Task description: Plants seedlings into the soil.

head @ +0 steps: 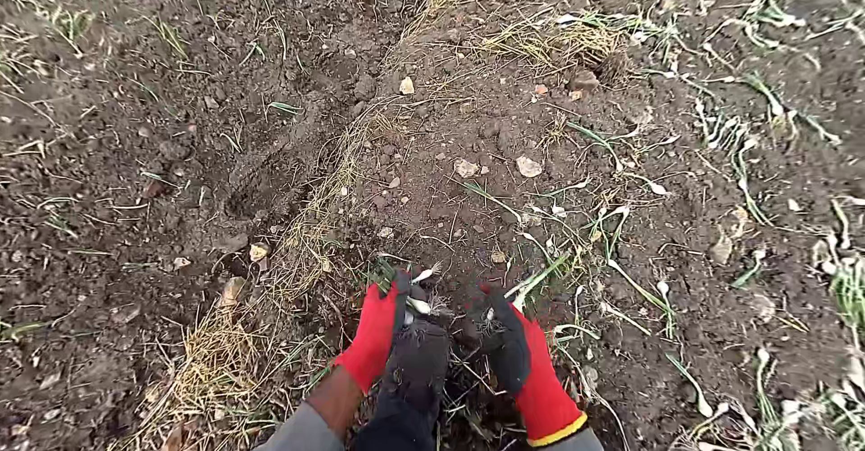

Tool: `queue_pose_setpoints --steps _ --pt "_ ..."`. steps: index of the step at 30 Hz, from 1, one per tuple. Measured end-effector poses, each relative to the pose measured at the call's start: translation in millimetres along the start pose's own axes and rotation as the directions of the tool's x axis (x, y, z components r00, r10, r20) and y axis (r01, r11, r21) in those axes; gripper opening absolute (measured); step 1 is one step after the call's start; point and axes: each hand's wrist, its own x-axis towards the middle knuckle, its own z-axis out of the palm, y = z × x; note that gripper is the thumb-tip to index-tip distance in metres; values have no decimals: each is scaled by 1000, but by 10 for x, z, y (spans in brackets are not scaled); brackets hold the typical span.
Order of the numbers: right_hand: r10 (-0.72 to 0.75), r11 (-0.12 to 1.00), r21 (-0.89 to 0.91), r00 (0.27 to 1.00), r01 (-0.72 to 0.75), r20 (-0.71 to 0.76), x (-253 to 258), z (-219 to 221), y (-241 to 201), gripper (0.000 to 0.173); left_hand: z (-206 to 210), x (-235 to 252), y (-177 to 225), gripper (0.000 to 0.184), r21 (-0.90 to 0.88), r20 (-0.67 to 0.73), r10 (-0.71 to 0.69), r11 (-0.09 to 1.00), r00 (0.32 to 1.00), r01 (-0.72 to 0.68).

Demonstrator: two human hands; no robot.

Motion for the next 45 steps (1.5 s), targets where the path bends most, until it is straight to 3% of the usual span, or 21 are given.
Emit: queue_pose_setpoints --steps 2,5,7,11,14,17,20,27,29,31,33,35,37,41,45 --pt "58 993 -102 998 -56 11 -148 60 37 38 113 -11 -50 34 -21 52 -27 999 998 28" --pt "-20 937 -348 1000 21 5 -250 103 89 36 257 -44 -88 36 30 110 -98 995 989 96" --pt "-36 816 -572 995 84 96 -294 164 191 38 273 -82 -137 38 192 58 -136 974 989 122" --pt "131 508 -855 971 108 200 -465 479 254 57 111 -182 -137 41 496 12 -140 861 990 115" --pt "155 523 -845 964 107 217 -374 518 295 47 -64 -173 -150 34 503 -19 -133 855 991 125" --pt "27 650 -751 984 117 177 -115 474 292 27 -158 -147 -214 25 244 -35 -100 964 994 105" --pt "-146 673 -715 982 190 124 57 577 69 18 -152 -92 -155 24 131 -21 -38 991 999 40" --pt "-376 532 -761 909 372 181 103 811 -579 39 -168 119 75 20 204 -4 73 976 997 -71" --pt "-469 588 -636 851 500 235 184 960 -771 32 -190 212 123 19 260 -20 71 964 997 -63" --pt "-560 682 -393 786 617 263 322 1138 -1028 29 -229 311 134 21 303 -40 51 952 998 -37" --pt "-597 700 -266 748 662 289 393 1306 -1288 30 -243 382 155 24 346 -54 53 938 997 -31" --pt "-575 669 -351 756 655 314 460 1436 -1436 31 -197 451 240 24 414 -91 103 909 991 -56" --pt "-491 576 -567 804 588 335 592 1478 -1468 35 -134 509 370 25 514 -113 150 855 982 -71" --pt "-318 364 -810 879 460 357 992 1222 -1286 54 -54 719 531 31 621 -20 167 775 986 -118" --pt "-421 523 -694 858 495 294 898 524 -1110 43 8 974 455 36 513 143 75 847 987 -139"
